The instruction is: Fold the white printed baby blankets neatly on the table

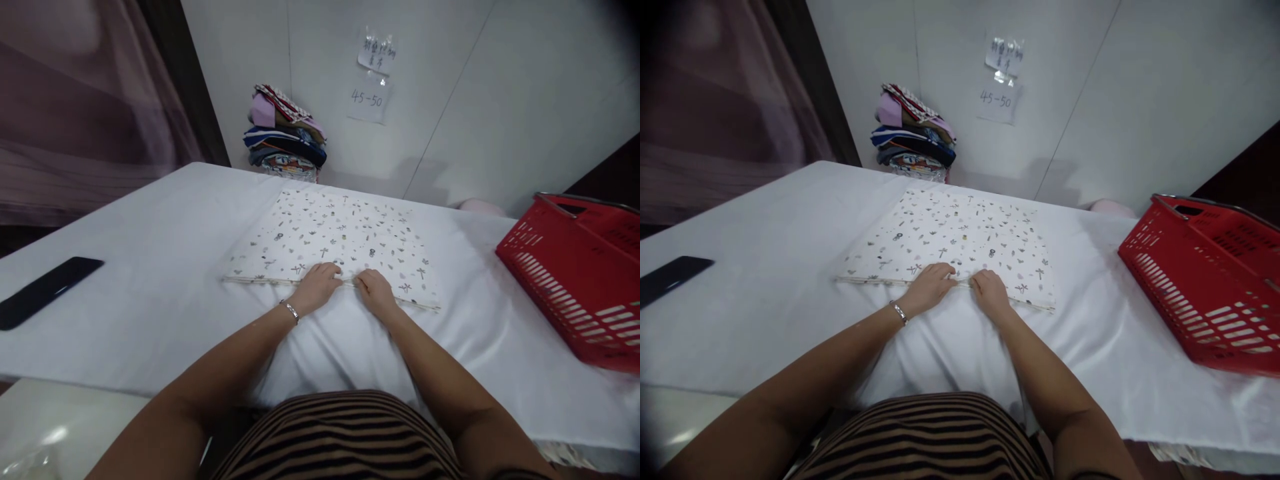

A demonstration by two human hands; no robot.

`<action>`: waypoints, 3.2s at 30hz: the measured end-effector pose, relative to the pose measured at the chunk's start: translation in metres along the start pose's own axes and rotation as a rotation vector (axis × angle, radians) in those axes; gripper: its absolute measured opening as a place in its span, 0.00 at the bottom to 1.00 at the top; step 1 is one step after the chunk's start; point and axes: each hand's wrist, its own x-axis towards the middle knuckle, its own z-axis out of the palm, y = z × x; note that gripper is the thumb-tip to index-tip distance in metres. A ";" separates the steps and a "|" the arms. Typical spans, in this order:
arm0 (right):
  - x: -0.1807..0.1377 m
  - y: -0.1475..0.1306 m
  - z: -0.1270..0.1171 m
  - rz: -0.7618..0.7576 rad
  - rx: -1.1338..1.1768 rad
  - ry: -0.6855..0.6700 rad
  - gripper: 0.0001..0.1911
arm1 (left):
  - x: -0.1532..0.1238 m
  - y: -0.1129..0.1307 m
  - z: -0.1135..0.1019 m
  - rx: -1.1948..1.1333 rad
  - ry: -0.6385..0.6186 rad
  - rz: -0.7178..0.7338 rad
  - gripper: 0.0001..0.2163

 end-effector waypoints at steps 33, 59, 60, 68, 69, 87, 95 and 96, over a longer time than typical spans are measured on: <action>-0.003 -0.001 0.000 -0.097 0.008 0.000 0.12 | -0.004 0.002 0.004 -0.046 0.018 -0.200 0.09; 0.000 -0.005 -0.001 -0.030 0.019 -0.009 0.10 | -0.006 0.012 -0.002 0.062 0.050 0.043 0.08; 0.000 -0.005 0.000 -0.034 0.018 -0.007 0.10 | -0.004 0.012 -0.001 0.064 0.050 0.035 0.09; -0.001 -0.006 -0.001 -0.069 0.011 -0.012 0.10 | 0.002 0.010 0.014 0.093 0.023 -0.032 0.11; -0.001 -0.006 -0.002 -0.076 0.009 -0.013 0.10 | 0.002 0.010 0.013 0.091 0.023 -0.029 0.11; -0.006 -0.011 -0.005 -0.155 -0.126 -0.108 0.15 | -0.003 0.011 0.002 -0.171 0.040 -0.102 0.09; -0.007 -0.005 -0.002 -0.140 -0.141 -0.101 0.12 | -0.008 0.008 0.003 -0.141 -0.008 -0.198 0.09; -0.007 -0.005 -0.002 -0.137 -0.140 -0.103 0.12 | -0.008 0.008 0.003 -0.116 -0.007 -0.227 0.11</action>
